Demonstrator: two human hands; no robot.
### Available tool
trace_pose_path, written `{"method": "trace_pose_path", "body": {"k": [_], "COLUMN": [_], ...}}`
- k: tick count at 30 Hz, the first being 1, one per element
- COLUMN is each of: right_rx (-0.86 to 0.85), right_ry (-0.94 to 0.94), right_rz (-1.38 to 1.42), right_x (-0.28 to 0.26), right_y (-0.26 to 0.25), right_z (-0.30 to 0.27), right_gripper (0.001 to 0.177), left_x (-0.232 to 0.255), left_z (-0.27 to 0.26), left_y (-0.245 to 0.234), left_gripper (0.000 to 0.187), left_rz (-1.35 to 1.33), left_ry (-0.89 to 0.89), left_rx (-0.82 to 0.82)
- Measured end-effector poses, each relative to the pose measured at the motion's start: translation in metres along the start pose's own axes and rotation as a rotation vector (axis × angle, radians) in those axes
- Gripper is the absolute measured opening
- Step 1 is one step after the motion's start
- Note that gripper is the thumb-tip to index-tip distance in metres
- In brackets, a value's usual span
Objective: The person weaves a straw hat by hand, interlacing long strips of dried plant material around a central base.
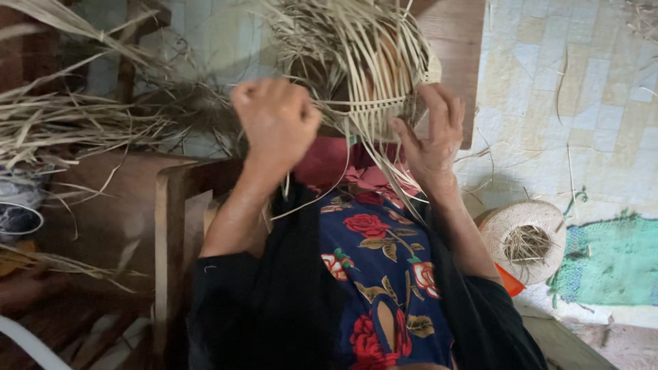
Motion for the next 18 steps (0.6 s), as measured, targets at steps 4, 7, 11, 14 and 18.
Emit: {"method": "trace_pose_path", "body": {"k": [4,7,11,14,18], "right_rx": [0.008,0.004,0.007,-0.021,-0.016], "right_ry": [-0.017,-0.025,-0.045,-0.042,0.002], "right_rz": [0.035,0.041,0.059,0.092,0.024], "right_x": [-0.004,-0.003,-0.008,-0.015,-0.011], "right_y": [-0.001,0.000,-0.001,-0.006,-0.004], "right_z": [0.001,0.001,0.004,0.008,0.003], "right_gripper": [0.034,0.034,0.035,0.033,0.038], "left_x": [-0.050,-0.044,0.010,0.023,0.020], "left_z": [-0.020,-0.010,0.016,0.010,0.009], "left_y": [0.019,0.016,0.008,0.021,0.028], "left_gripper": [0.019,0.030,0.020,0.066,0.027], "left_rz": [0.107,0.128,-0.157,-0.423,-0.390], "left_ry": [-0.109,-0.086,0.012,0.126,0.150], "left_rx": [-0.061,-0.034,-0.248,-0.060,-0.043]}}
Point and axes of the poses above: each hand's wrist, its own z-axis towards the middle knuckle, its own y-axis out of the palm, x = y × z, the point moved 5 cm from there along z, towards the middle knuckle, and after that the axes turned 7 degrees about y, right-handed, at the moved point
